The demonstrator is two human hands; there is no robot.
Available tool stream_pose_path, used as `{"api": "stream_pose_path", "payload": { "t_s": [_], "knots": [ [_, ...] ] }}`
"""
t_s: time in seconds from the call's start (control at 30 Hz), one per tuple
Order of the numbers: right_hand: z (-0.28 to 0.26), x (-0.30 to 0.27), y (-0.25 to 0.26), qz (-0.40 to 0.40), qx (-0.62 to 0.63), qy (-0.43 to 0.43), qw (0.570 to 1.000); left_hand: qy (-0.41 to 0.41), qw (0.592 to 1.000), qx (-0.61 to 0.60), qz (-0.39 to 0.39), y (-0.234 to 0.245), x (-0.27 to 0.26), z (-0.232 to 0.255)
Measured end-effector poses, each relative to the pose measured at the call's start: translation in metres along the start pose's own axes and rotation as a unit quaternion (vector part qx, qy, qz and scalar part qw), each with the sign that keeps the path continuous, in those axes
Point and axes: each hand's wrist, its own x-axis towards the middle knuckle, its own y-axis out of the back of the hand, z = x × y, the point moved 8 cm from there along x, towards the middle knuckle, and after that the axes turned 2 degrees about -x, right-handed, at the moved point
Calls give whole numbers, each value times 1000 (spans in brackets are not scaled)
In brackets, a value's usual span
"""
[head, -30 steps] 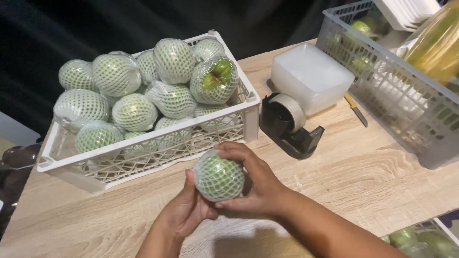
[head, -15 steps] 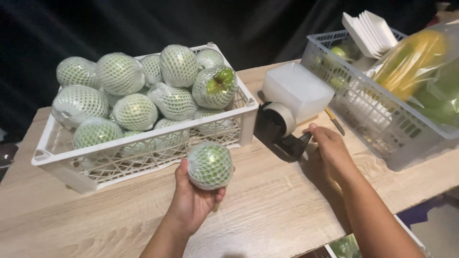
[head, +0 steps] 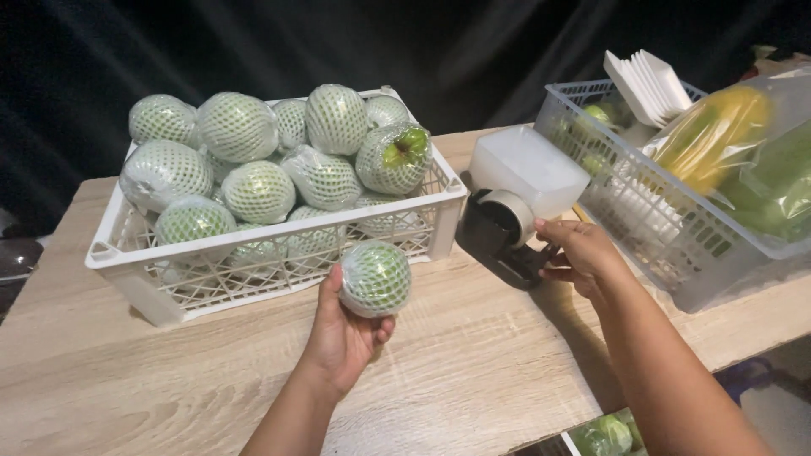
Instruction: Wrapping individual guavas in plastic film and securing them with tape from a dispenser.
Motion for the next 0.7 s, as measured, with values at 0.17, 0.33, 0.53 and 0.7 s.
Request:
{"api": "stream_pose_path", "payload": {
  "t_s": [0.17, 0.33, 0.53, 0.7],
  "knots": [
    [4, 4, 11, 13, 16, 24, 1000, 32, 998, 56, -9, -9, -11, -2],
    [20, 7, 23, 1, 126, 63, 990, 38, 999, 24, -3, -3, -4, -4],
    [35, -2, 27, -40, 166, 104, 980, 32, 999, 12, -9, 2, 3, -6],
    [50, 13, 30, -144, 70, 87, 983, 43, 999, 8, -3, 2, 1, -5]
  ]
}}
